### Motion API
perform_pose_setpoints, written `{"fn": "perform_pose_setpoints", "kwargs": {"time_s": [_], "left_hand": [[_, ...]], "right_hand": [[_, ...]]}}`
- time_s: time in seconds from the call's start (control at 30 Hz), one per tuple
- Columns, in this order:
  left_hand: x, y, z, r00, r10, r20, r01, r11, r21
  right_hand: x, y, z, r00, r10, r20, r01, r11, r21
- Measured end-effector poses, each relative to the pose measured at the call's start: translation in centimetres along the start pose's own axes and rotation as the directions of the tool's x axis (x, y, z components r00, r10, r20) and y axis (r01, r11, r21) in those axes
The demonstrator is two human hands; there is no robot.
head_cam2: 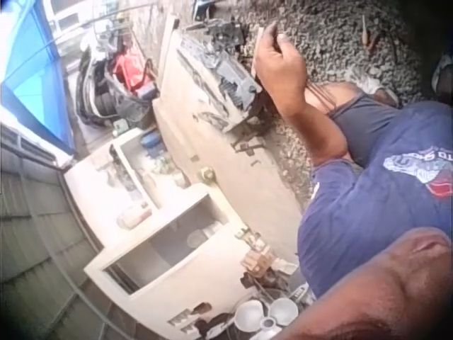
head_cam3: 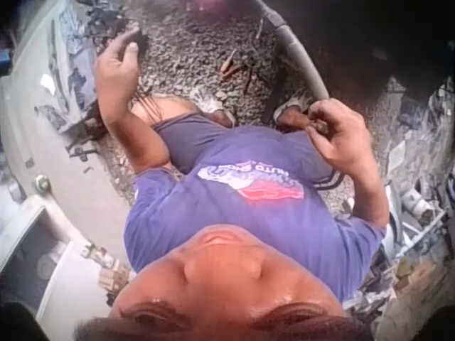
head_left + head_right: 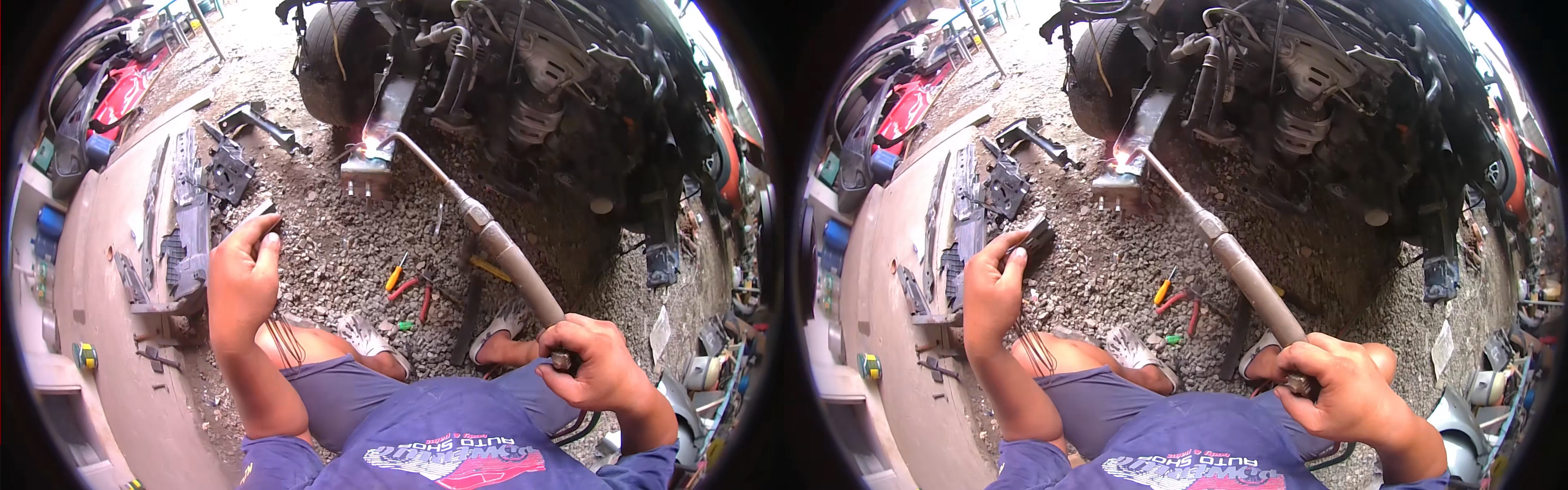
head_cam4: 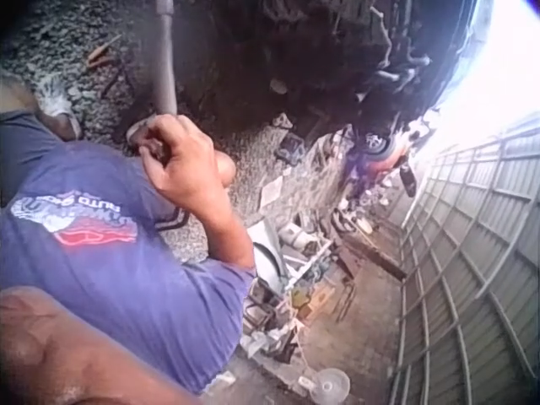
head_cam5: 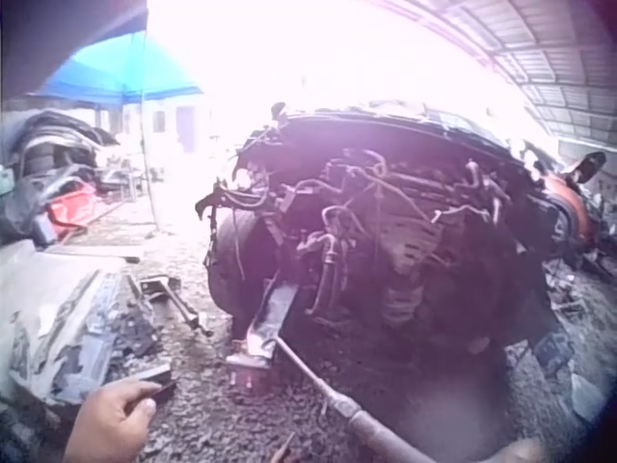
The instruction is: Using a blowtorch to cut or heat a metal component on a vehicle frame.
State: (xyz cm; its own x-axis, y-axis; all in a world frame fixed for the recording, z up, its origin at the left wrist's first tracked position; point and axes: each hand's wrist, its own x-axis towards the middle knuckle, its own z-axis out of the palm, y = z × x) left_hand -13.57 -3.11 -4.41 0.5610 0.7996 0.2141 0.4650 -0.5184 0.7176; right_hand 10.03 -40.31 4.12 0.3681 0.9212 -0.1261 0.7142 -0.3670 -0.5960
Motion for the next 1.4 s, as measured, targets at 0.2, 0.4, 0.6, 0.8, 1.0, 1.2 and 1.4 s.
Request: {"fn": "perform_pose_setpoints", "kwargs": {"time_s": [0.2, 0.4, 0.6, 0.8, 1.0, 1.2, 1.4], "left_hand": [[-0.5, 0.4, -2.4, 0.99, -0.131, -0.06, 0.128, 0.99, -0.056], [-0.3, -3.9, -5.7, 0.972, -0.107, -0.208, 0.107, 0.994, -0.014], [-0.3, -10.9, -10.6, 0.921, -0.137, -0.366, 0.237, 0.94, 0.244], [-1.0, -21.8, -7.8, 0.952, -0.168, -0.256, 0.272, 0.849, 0.454], [-6.1, -28.0, 2.1, 0.954, -0.296, -0.054, 0.282, 0.817, 0.504], [-16.2, -42.5, 1.6, 0.854, -0.509, -0.11, 0.495, 0.728, 0.474], [-19.8, -40.6, 5.8, 0.635, -0.77, -0.06, 0.754, 0.602, 0.263]], "right_hand": [[0.4, -0.2, 0.4, 1.0, 0.005, 0.0, -0.005, 0.997, -0.072], [-0.8, 1.2, 0.0, 0.999, 0.001, -0.038, -0.006, 0.989, -0.147], [-2.5, 2.5, 0.2, 0.998, 0.003, -0.068, -0.02, 0.969, -0.247], [-3.8, 9.2, 6.5, 0.972, 0.23, -0.041, -0.233, 0.946, -0.225], [-1.8, 14.2, 14.0, 0.963, 0.269, -0.015, -0.269, 0.962, -0.048], [2.9, 15.3, 16.6, 0.866, 0.466, 0.182, -0.5, 0.808, 0.31], [1.4, 20.7, 19.8, 0.859, 0.511, 0.02, -0.485, 0.801, 0.351]]}}
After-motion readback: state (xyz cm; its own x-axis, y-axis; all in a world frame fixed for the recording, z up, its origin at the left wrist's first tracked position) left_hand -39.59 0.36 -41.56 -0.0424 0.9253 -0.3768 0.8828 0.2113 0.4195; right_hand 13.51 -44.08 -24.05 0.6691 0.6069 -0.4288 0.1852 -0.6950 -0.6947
